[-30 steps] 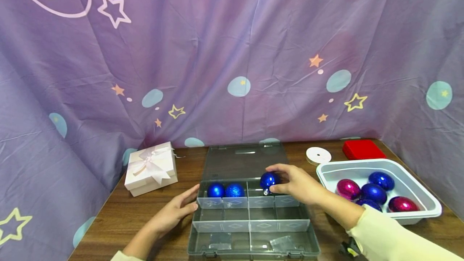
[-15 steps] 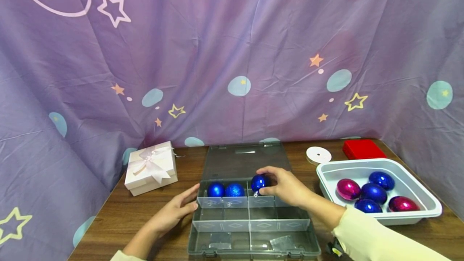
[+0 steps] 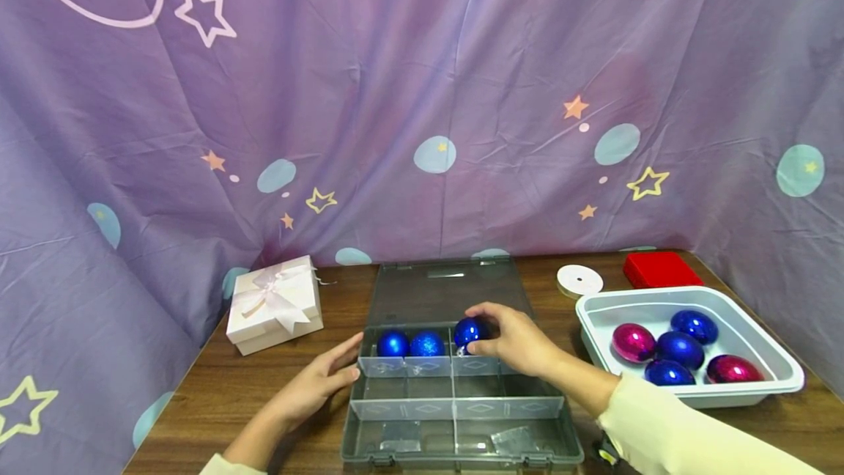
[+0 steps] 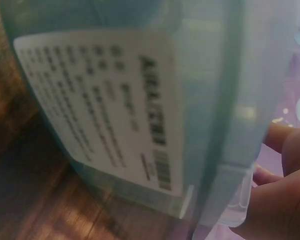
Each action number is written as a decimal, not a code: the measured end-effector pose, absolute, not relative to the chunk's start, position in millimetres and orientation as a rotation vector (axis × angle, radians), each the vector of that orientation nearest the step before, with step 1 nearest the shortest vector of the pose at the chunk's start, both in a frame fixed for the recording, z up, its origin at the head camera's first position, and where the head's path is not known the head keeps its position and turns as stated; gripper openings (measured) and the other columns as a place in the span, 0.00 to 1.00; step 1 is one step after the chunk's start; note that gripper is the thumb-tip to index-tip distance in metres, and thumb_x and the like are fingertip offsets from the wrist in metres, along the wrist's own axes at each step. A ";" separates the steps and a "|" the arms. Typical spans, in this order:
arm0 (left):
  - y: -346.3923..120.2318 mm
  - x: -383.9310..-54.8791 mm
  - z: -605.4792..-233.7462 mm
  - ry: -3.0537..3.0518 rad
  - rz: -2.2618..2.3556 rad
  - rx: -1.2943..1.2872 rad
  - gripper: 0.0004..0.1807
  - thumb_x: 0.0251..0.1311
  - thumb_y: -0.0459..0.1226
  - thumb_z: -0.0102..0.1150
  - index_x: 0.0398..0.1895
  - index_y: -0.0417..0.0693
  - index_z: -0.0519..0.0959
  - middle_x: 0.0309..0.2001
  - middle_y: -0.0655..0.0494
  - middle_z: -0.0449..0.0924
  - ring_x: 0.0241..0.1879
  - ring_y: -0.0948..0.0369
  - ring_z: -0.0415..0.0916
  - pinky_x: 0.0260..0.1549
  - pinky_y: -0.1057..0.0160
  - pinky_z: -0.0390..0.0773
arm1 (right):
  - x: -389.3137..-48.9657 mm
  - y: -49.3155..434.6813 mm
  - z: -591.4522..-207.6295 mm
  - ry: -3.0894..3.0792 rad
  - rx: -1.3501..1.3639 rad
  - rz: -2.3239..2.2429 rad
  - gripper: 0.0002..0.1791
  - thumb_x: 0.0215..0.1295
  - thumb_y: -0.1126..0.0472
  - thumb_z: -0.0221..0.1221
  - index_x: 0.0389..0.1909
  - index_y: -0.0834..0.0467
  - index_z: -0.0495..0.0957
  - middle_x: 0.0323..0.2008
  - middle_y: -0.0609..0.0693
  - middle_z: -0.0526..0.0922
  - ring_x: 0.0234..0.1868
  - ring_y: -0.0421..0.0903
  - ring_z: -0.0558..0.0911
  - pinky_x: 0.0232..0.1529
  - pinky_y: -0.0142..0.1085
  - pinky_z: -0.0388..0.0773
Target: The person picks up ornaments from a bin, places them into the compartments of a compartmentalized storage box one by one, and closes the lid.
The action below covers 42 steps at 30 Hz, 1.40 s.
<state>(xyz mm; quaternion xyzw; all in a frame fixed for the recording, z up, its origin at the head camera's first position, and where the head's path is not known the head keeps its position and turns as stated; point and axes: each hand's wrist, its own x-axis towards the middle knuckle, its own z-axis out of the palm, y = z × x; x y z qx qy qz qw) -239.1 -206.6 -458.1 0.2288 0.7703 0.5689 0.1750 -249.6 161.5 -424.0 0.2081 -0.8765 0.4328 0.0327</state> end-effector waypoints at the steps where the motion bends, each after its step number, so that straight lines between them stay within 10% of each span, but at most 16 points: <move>1: -206.6 -239.2 -458.2 2.183 1.612 0.649 0.38 0.77 0.33 0.49 0.81 0.31 0.45 0.77 0.23 0.49 0.77 0.33 0.47 0.74 0.49 0.54 | -249.8 161.1 -424.4 -2.697 0.632 1.318 0.28 0.54 0.63 0.76 0.56 0.64 0.80 0.52 0.60 0.86 0.54 0.58 0.85 0.55 0.55 0.82; 22: -206.2 -240.4 -459.4 2.154 1.641 0.672 0.38 0.76 0.32 0.49 0.80 0.29 0.44 0.76 0.23 0.47 0.77 0.32 0.47 0.62 0.82 0.60 | -247.6 157.9 -424.6 -2.677 0.647 1.300 0.29 0.52 0.64 0.77 0.55 0.67 0.80 0.53 0.62 0.84 0.56 0.62 0.82 0.52 0.47 0.86; 42: -207.7 -240.2 -460.9 2.166 1.626 0.663 0.38 0.77 0.33 0.49 0.81 0.31 0.44 0.77 0.24 0.48 0.77 0.33 0.47 0.74 0.49 0.55 | -246.9 165.5 -416.1 -2.677 0.671 1.383 0.27 0.56 0.63 0.76 0.56 0.65 0.80 0.56 0.64 0.83 0.58 0.62 0.82 0.58 0.52 0.83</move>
